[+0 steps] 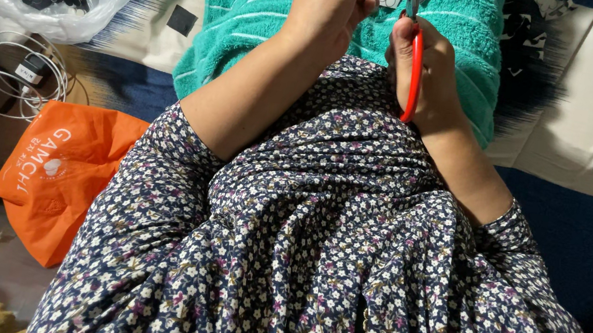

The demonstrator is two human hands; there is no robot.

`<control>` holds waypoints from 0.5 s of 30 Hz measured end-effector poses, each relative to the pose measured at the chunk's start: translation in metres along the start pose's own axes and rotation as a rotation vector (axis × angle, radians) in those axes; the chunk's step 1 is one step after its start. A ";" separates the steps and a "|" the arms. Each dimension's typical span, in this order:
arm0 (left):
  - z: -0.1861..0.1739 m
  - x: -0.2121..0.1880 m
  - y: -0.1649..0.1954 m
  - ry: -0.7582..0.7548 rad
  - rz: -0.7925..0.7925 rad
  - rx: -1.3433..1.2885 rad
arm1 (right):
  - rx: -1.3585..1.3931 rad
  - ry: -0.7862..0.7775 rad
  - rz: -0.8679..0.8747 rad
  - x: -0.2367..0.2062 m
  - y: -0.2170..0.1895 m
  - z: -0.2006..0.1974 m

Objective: The person lies on a bed and cuts small white and black fabric pieces with red-handled scissors, working on their lap. They trim pieces one at a time and place the cut pieces on the towel beside them, with finished pieces accumulating in a plastic bag and on the bed.

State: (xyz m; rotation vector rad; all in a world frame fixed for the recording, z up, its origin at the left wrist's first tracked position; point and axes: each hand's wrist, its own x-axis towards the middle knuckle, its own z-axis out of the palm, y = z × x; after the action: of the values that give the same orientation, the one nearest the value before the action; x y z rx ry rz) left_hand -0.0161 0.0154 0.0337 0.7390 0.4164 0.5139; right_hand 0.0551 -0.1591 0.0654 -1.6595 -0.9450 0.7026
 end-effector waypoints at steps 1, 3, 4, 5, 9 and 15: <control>-0.001 0.000 0.000 0.002 0.000 -0.012 | -0.015 0.001 0.003 0.000 -0.001 -0.001; -0.004 0.000 0.000 -0.003 -0.004 -0.010 | -0.045 0.001 0.002 0.000 -0.002 -0.001; -0.005 0.001 0.000 -0.006 -0.005 -0.009 | -0.061 0.000 -0.002 0.000 -0.003 -0.002; -0.006 0.001 0.000 0.002 -0.001 -0.021 | -0.077 0.001 -0.005 0.000 -0.004 -0.002; -0.011 0.006 -0.001 0.021 0.032 -0.071 | -0.154 -0.016 -0.054 0.002 -0.005 -0.004; -0.015 0.007 -0.005 0.048 0.050 -0.132 | -0.225 -0.008 -0.088 0.002 -0.003 -0.003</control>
State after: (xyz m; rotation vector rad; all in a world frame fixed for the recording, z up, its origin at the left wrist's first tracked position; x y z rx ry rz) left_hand -0.0166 0.0241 0.0185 0.6125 0.4052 0.6011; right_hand 0.0578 -0.1588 0.0697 -1.7988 -1.1297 0.5594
